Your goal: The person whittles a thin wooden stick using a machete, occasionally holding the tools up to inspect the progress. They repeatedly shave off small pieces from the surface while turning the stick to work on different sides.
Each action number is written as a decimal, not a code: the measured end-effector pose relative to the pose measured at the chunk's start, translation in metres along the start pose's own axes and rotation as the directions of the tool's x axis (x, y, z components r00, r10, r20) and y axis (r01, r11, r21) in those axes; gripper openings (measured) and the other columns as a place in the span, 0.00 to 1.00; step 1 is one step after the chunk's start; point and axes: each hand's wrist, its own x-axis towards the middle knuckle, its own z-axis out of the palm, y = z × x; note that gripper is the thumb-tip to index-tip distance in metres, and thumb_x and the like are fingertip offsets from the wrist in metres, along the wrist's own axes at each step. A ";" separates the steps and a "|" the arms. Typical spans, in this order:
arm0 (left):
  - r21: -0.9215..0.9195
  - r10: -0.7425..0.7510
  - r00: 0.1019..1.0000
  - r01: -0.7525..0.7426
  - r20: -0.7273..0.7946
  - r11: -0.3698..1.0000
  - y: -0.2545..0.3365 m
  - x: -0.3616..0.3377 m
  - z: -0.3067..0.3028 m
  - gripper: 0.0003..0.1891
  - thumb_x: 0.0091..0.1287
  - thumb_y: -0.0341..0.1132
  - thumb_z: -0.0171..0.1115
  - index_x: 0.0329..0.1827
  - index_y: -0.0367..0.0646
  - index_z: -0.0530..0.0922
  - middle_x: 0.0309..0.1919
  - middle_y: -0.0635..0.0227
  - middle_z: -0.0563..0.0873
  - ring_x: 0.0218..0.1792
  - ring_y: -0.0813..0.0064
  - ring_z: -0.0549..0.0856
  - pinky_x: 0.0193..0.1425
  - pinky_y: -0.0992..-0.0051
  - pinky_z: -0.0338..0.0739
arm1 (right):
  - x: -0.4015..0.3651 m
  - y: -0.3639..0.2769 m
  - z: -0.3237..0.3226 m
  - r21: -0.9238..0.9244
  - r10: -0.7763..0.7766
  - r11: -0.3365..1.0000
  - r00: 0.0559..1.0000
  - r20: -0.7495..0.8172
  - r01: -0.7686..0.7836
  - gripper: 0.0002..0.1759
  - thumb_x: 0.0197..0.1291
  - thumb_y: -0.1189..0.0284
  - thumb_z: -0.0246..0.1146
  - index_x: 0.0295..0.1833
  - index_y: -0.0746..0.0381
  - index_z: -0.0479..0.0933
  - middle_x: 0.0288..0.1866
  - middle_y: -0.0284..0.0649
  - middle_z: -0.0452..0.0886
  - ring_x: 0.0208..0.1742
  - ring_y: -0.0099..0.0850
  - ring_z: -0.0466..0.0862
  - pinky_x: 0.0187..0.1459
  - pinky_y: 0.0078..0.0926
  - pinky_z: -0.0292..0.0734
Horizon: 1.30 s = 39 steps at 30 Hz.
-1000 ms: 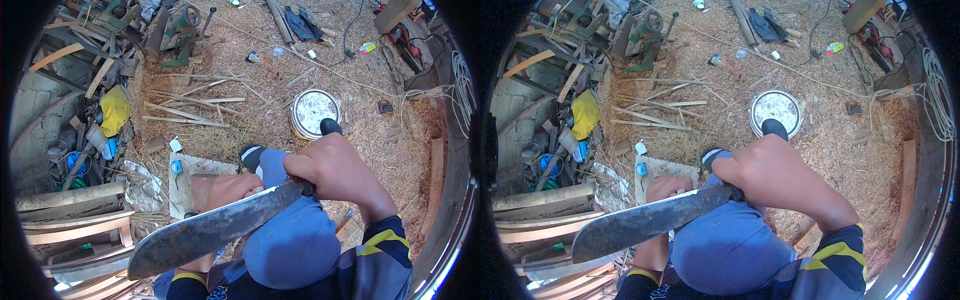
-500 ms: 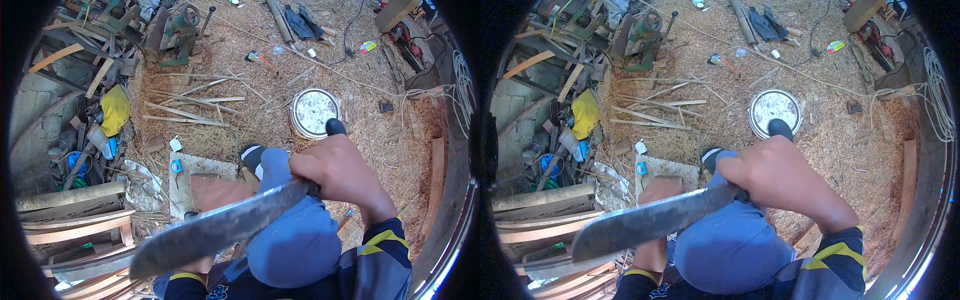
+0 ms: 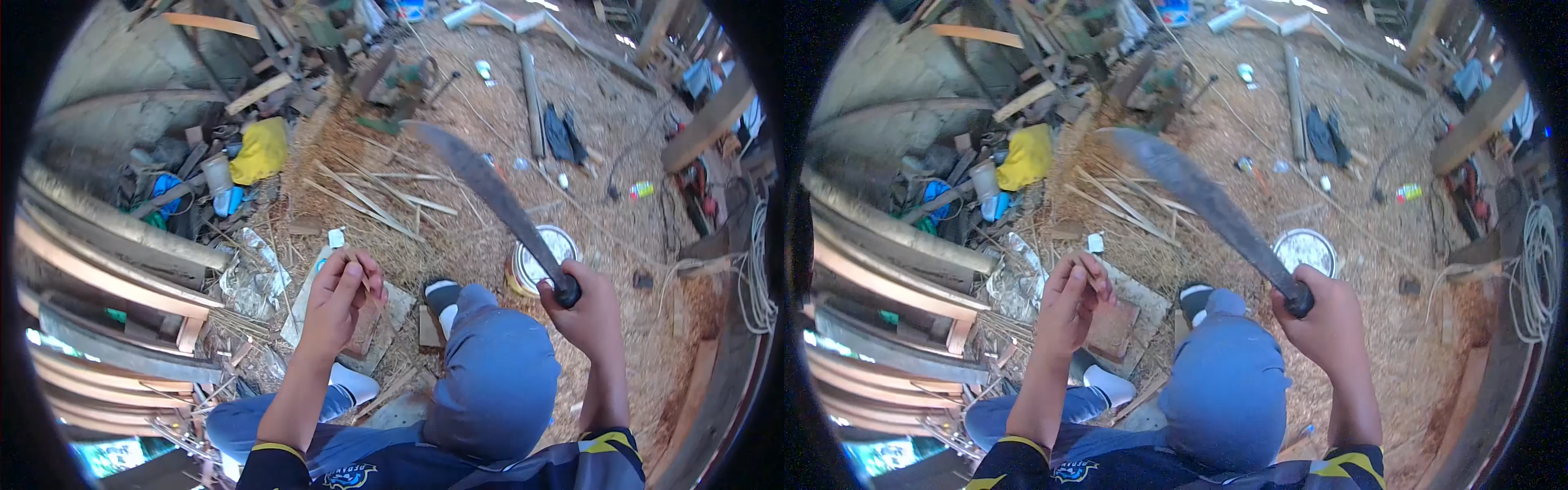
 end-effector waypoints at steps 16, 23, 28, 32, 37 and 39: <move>0.662 0.633 0.675 -0.280 -0.379 0.695 0.024 -0.136 -0.130 0.09 0.76 0.23 0.63 0.56 0.35 0.85 0.49 0.64 0.87 0.52 0.74 0.88 0.58 0.73 0.86 | -0.046 -0.150 -0.059 0.057 -0.248 0.968 0.967 0.052 0.245 0.17 0.60 0.68 0.79 0.40 0.65 0.78 0.26 0.31 0.76 0.26 0.21 0.72 0.30 0.25 0.67; 0.379 0.512 0.651 -0.348 -0.560 0.857 0.036 -0.183 -0.160 0.11 0.81 0.28 0.60 0.60 0.31 0.82 0.49 0.64 0.88 0.45 0.78 0.88 0.53 0.74 0.89 | -0.085 -0.195 0.037 0.334 -0.097 0.938 0.859 0.502 -0.090 0.17 0.64 0.64 0.77 0.46 0.64 0.80 0.29 0.31 0.80 0.23 0.19 0.78 0.26 0.23 0.73; 0.105 0.391 0.708 -0.413 -0.588 0.905 0.059 -0.205 -0.172 0.15 0.82 0.35 0.60 0.64 0.35 0.82 0.49 0.68 0.88 0.45 0.78 0.89 0.49 0.73 0.90 | -0.135 -0.190 0.131 0.518 -0.156 0.834 0.817 0.555 -0.193 0.17 0.64 0.65 0.77 0.43 0.64 0.79 0.29 0.31 0.82 0.25 0.19 0.80 0.27 0.23 0.75; 0.036 0.360 0.746 -0.412 -0.561 0.910 0.063 -0.216 -0.174 0.17 0.82 0.38 0.60 0.66 0.37 0.81 0.49 0.70 0.87 0.43 0.76 0.89 0.49 0.69 0.91 | -0.171 -0.185 0.164 0.445 -0.198 0.894 0.838 0.508 -0.058 0.15 0.62 0.70 0.78 0.42 0.63 0.76 0.36 0.34 0.85 0.35 0.19 0.83 0.39 0.23 0.80; 0.025 0.336 0.783 -0.380 -0.523 0.925 0.065 -0.225 -0.175 0.18 0.83 0.39 0.58 0.68 0.38 0.80 0.50 0.72 0.87 0.43 0.75 0.89 0.50 0.70 0.91 | -0.196 -0.184 0.175 0.521 -0.212 0.845 0.820 0.531 -0.120 0.15 0.61 0.76 0.77 0.40 0.62 0.74 0.40 0.39 0.87 0.42 0.23 0.86 0.47 0.26 0.82; -0.003 0.332 0.785 -0.391 -0.522 0.921 0.064 -0.224 -0.175 0.18 0.84 0.38 0.57 0.68 0.37 0.80 0.49 0.70 0.87 0.43 0.73 0.90 0.50 0.70 0.90 | -0.199 -0.183 0.176 0.546 -0.207 0.822 0.809 0.550 -0.162 0.16 0.60 0.77 0.77 0.41 0.63 0.73 0.41 0.41 0.87 0.43 0.25 0.86 0.47 0.28 0.83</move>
